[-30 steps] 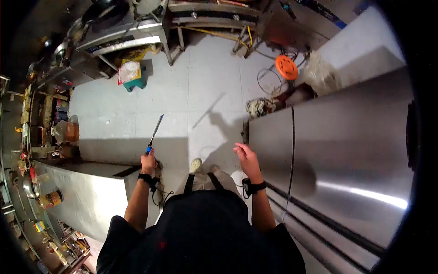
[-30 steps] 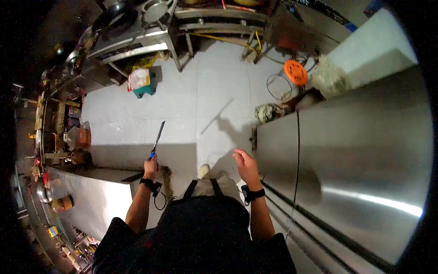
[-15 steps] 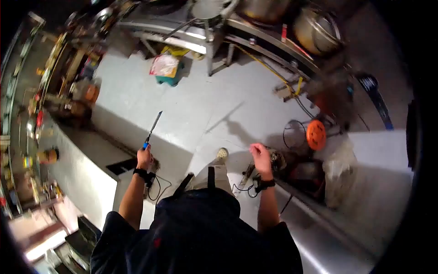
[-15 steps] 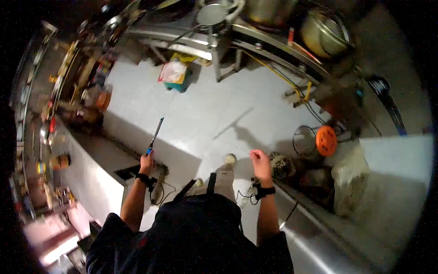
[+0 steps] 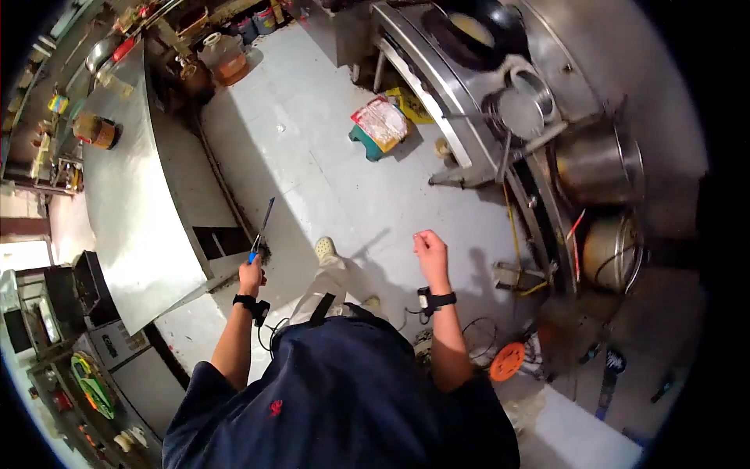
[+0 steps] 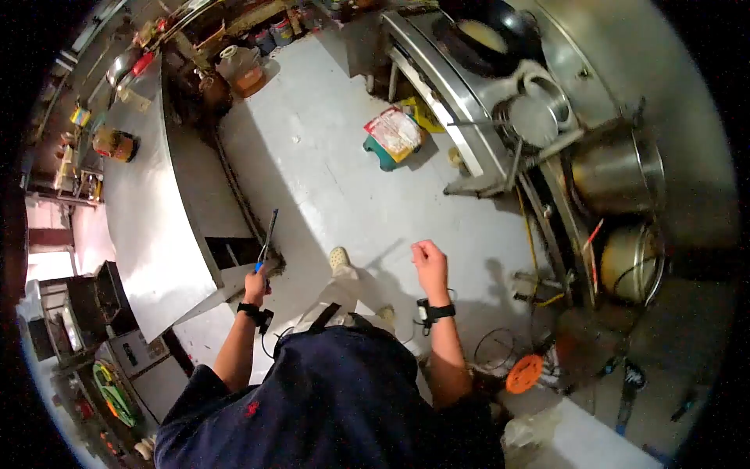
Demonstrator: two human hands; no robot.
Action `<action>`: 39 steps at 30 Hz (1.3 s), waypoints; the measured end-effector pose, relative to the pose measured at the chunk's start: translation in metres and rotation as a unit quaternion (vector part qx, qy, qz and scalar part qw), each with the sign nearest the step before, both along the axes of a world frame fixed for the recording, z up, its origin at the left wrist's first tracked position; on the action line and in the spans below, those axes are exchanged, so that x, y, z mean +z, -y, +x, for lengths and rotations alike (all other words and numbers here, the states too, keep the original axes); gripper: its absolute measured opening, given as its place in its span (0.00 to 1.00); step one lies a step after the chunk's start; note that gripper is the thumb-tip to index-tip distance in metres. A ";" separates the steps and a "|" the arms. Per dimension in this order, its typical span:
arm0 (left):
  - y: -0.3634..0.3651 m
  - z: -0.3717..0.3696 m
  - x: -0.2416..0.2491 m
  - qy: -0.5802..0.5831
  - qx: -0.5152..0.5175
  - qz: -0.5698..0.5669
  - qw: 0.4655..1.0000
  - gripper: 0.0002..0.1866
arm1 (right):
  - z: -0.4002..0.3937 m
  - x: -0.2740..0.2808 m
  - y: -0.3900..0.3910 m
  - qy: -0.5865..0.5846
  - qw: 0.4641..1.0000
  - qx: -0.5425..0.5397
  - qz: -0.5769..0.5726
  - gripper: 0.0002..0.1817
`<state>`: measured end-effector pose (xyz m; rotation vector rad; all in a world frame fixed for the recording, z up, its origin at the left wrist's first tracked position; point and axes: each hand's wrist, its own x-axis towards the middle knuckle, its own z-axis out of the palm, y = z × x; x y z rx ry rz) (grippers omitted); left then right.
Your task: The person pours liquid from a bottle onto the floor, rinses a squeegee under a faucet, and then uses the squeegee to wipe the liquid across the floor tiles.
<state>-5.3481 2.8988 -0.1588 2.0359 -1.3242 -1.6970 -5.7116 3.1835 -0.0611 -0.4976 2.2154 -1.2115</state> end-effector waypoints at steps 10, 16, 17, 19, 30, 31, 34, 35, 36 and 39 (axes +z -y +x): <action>0.138 -0.150 0.034 -0.278 0.014 0.008 0.960 0.15 | 0.016 0.016 0.289 0.006 0.967 0.230 -0.111 0.13; 0.214 -0.242 0.058 -0.199 -0.116 -0.152 0.961 0.18 | 0.005 0.008 0.433 0.051 0.961 0.265 -0.057 0.18; 0.229 -0.252 0.043 -0.166 -0.151 -0.227 0.948 0.20 | -0.004 0.013 0.460 0.101 0.956 0.276 -0.020 0.20; 0.259 -0.272 0.062 -0.122 -0.166 -0.285 0.936 0.22 | -0.016 -0.027 0.510 0.118 0.953 0.278 0.002 0.21; 0.470 -0.326 0.055 -0.047 -0.229 -0.241 0.942 0.27 | -0.103 -0.103 0.746 0.418 0.868 0.270 0.010 0.18; 0.489 -0.331 0.057 -0.042 -0.248 -0.227 0.941 0.28 | -0.118 -0.108 0.764 0.450 0.859 0.244 0.019 0.17; 0.536 -0.346 0.049 -0.059 -0.238 -0.307 0.920 0.21 | -0.155 -0.112 0.819 0.471 0.866 0.157 0.054 0.15; 0.557 -0.351 0.042 -0.063 -0.230 -0.310 0.921 0.21 | -0.169 -0.111 0.839 0.495 0.856 0.128 0.073 0.15; 0.575 -0.355 0.039 -0.082 -0.228 -0.284 0.928 0.19 | -0.181 -0.113 0.853 0.486 0.862 0.112 0.085 0.15; 0.637 -0.367 0.030 -0.113 -0.257 -0.210 0.937 0.15 | -0.214 -0.133 0.893 0.406 0.896 0.072 0.163 0.16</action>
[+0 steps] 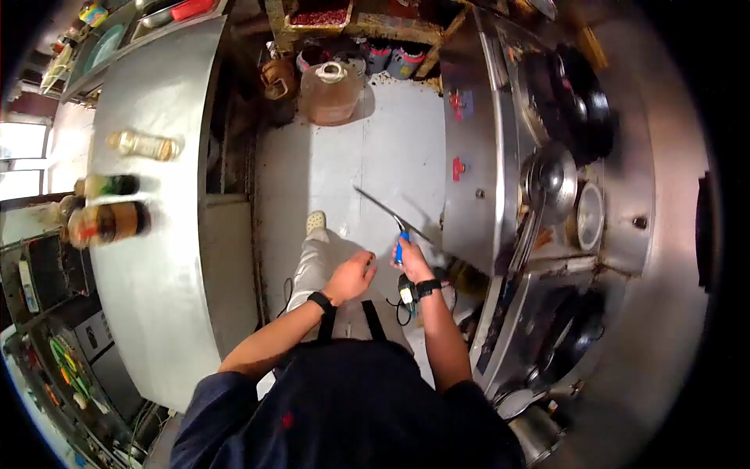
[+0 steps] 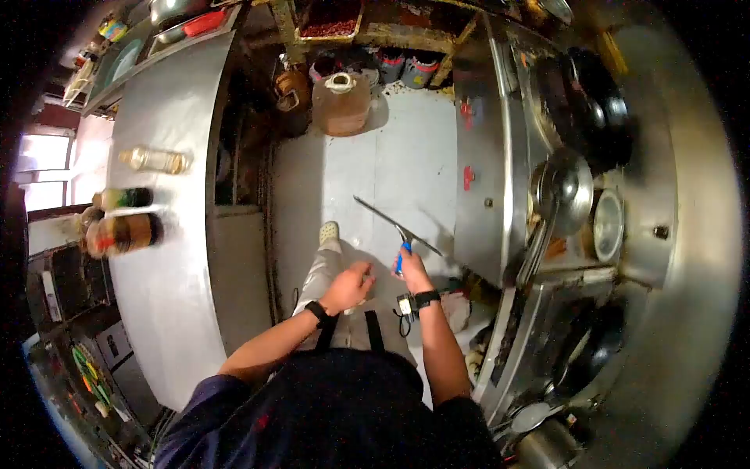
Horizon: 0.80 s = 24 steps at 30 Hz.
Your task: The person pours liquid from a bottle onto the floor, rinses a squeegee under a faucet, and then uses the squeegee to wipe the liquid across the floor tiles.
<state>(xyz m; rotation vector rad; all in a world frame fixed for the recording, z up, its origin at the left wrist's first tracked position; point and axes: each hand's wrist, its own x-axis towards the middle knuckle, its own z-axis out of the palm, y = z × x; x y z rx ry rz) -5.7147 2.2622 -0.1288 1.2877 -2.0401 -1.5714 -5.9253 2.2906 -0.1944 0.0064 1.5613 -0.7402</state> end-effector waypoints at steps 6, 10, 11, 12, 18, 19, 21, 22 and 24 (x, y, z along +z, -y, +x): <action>0.125 -0.019 -0.062 0.004 -0.019 0.071 0.997 0.12 | -0.052 -0.111 0.070 -0.207 0.972 0.071 0.082 0.19; 0.182 -0.015 -0.112 0.049 0.063 0.170 0.982 0.11 | -0.083 -0.224 0.124 -0.314 0.936 0.142 0.075 0.24; 0.189 -0.012 -0.128 0.062 0.102 0.210 0.970 0.10 | -0.086 -0.234 0.149 -0.263 0.959 0.088 0.060 0.26; 0.199 -0.014 -0.143 0.074 0.138 0.244 0.957 0.10 | -0.091 -0.269 0.161 -0.256 0.961 0.085 0.065 0.26; 0.226 -0.042 -0.194 0.114 0.172 0.138 0.969 0.09 | -0.130 -0.419 0.248 -0.204 0.966 0.107 0.116 0.23; 0.237 -0.055 -0.202 0.117 0.168 0.143 0.968 0.09 | -0.136 -0.482 0.238 -0.287 0.952 0.106 0.034 0.24; 0.254 -0.087 -0.226 0.100 0.169 0.251 0.948 0.10 | -0.159 -0.537 0.253 -0.367 0.923 0.105 -0.043 0.27; 0.251 -0.100 -0.249 0.097 0.163 0.244 0.951 0.10 | -0.173 -0.528 0.272 -0.301 0.949 0.096 -0.007 0.27; 0.263 -0.128 -0.281 0.038 0.138 0.265 0.953 0.09 | -0.201 -0.524 0.307 -0.183 0.981 0.007 0.058 0.23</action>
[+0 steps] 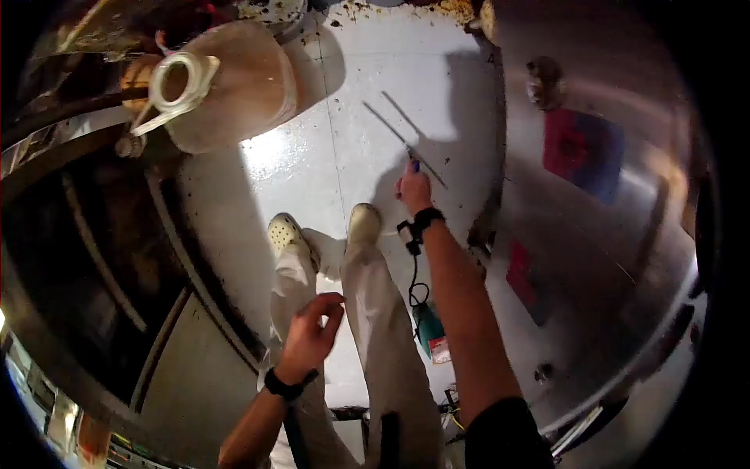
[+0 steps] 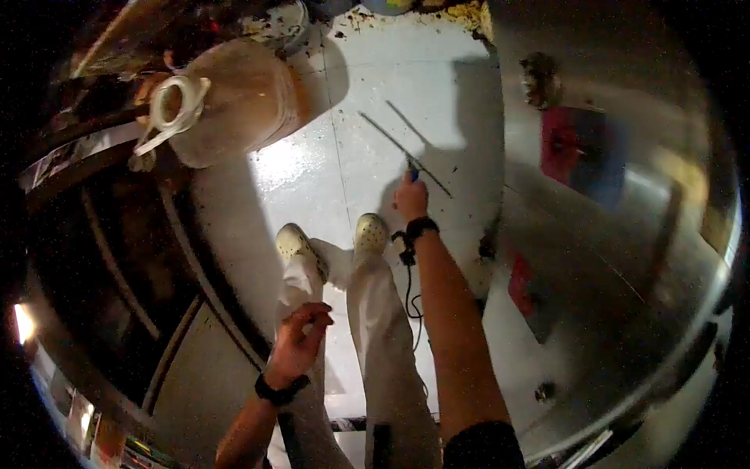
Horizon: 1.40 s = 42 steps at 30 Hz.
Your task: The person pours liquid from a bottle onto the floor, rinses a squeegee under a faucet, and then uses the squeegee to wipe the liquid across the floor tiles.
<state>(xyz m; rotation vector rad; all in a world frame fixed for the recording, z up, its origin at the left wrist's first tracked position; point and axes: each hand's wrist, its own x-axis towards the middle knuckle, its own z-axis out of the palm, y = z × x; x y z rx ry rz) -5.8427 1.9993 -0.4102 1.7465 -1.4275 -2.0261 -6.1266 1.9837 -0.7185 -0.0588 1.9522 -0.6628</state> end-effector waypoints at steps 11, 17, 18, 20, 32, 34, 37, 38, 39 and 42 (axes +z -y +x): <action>0.033 -0.001 -0.079 -0.021 -0.055 0.044 0.997 0.07 | -0.163 -0.117 0.123 -0.035 0.996 -0.081 0.024 0.16; 0.061 0.005 -0.093 -0.001 -0.083 -0.005 0.997 0.08 | -0.168 -0.140 0.198 -0.088 0.991 0.102 0.023 0.13; 0.065 0.005 -0.095 -0.014 -0.071 -0.018 0.997 0.08 | -0.155 -0.146 0.212 -0.141 0.949 0.280 0.040 0.13; 0.073 0.000 -0.096 -0.021 -0.084 -0.013 0.996 0.08 | -0.120 -0.152 0.238 -0.346 0.560 0.751 0.047 0.12; 0.039 -0.006 -0.106 -0.070 -0.085 0.007 0.994 0.08 | -0.106 -0.092 0.083 -0.257 0.825 0.487 0.127 0.21; 0.043 -0.007 -0.106 -0.067 -0.102 0.002 0.993 0.08 | -0.138 -0.137 0.027 -0.391 0.650 0.651 0.041 0.20; 0.046 -0.006 -0.099 -0.065 -0.116 0.023 0.991 0.08 | -0.119 -0.160 -0.009 -0.194 0.917 0.323 0.129 0.18; 0.047 -0.006 -0.097 -0.064 -0.133 0.029 0.989 0.07 | -0.115 -0.165 -0.016 -0.131 0.961 0.186 0.156 0.18; 0.048 -0.009 -0.097 -0.063 -0.147 0.032 0.987 0.07 | -0.110 -0.166 0.000 -0.149 0.947 0.253 0.131 0.17; 0.048 -0.012 -0.096 -0.074 -0.156 0.039 0.984 0.07 | -0.083 -0.163 0.053 -0.193 0.874 0.441 0.071 0.17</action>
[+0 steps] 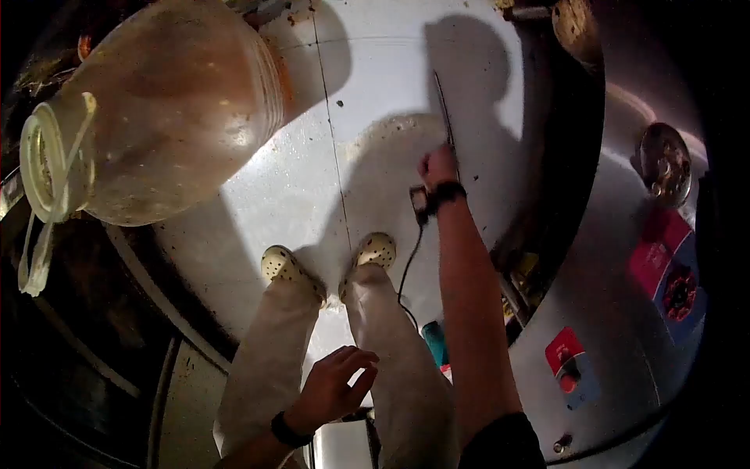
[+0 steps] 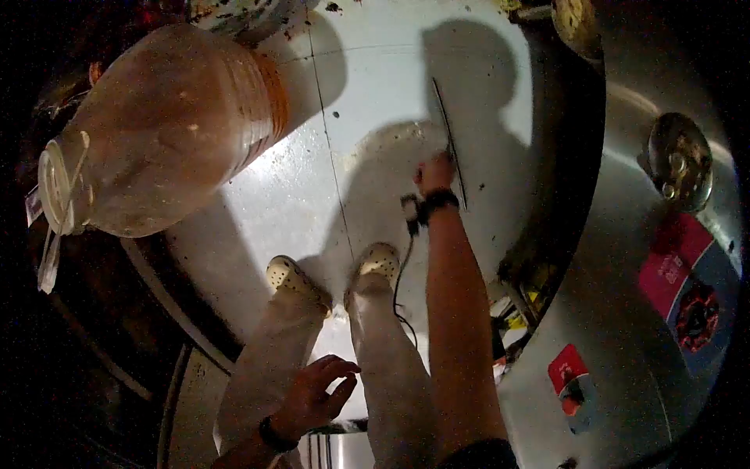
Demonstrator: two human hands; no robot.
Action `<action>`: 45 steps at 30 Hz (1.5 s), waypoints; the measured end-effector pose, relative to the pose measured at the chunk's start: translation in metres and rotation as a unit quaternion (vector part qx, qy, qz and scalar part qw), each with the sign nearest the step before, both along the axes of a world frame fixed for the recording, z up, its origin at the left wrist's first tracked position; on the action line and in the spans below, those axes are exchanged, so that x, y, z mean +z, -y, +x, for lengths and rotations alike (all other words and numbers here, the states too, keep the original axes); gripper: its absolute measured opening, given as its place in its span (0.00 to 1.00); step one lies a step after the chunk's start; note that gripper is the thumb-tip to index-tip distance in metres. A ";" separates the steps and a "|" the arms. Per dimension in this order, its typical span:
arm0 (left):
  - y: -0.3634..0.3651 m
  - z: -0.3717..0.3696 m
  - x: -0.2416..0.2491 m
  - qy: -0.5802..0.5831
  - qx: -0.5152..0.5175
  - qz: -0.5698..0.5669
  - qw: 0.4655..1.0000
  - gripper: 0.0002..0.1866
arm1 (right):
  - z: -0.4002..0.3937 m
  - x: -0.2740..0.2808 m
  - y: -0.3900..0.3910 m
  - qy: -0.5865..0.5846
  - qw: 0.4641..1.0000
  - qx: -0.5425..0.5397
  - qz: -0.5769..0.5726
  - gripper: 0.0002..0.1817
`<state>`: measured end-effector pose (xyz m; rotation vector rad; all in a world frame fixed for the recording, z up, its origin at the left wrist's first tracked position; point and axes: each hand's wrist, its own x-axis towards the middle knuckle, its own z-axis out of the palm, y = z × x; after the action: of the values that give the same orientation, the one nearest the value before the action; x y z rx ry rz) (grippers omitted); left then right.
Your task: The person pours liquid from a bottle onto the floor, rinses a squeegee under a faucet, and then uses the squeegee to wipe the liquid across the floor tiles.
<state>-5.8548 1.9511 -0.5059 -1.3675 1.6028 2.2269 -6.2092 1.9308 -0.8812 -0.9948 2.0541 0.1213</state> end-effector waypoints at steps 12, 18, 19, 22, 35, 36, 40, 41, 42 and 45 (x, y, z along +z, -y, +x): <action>0.001 -0.006 -0.006 0.030 0.033 0.024 0.999 0.06 | 0.097 0.065 0.015 -0.084 0.993 -0.075 0.032 0.23; -0.003 -0.009 -0.010 0.029 -0.001 -0.017 0.999 0.06 | -0.030 0.005 -0.113 -0.154 0.986 -0.059 -0.039 0.19; -0.004 -0.009 -0.007 0.030 -0.009 -0.012 0.999 0.06 | -0.031 -0.004 -0.136 -0.150 0.981 -0.107 -0.054 0.18; 0.000 -0.017 -0.005 0.022 -0.039 -0.003 0.999 0.07 | -0.010 0.002 -0.165 0.039 0.807 -0.590 0.004 0.14; -0.033 0.001 0.000 0.033 -0.150 -0.020 0.988 0.09 | 0.208 0.044 -0.010 -0.002 0.957 -0.291 -0.018 0.24; -0.039 0.004 0.000 0.030 -0.131 -0.028 0.991 0.09 | 0.219 0.054 -0.003 0.005 0.955 -0.298 0.003 0.24; -0.057 0.015 0.002 0.028 -0.107 -0.045 0.993 0.11 | 0.228 0.065 0.027 -0.012 0.964 -0.265 -0.022 0.23; -0.061 0.020 0.002 0.021 -0.102 -0.049 0.993 0.11 | 0.230 0.059 0.037 -0.041 0.963 -0.264 -0.028 0.23; -0.064 0.024 0.003 0.030 -0.096 -0.046 0.994 0.11 | 0.231 0.052 0.043 -0.050 0.963 -0.261 -0.047 0.22; -0.066 0.024 0.007 0.019 -0.095 -0.016 0.995 0.12 | 0.236 0.052 0.040 -0.040 0.979 -0.193 -0.046 0.20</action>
<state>-5.8304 2.0166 -0.4985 -1.1995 1.6848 2.0634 -5.9732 1.8910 -0.8295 -0.6360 2.3041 -0.1414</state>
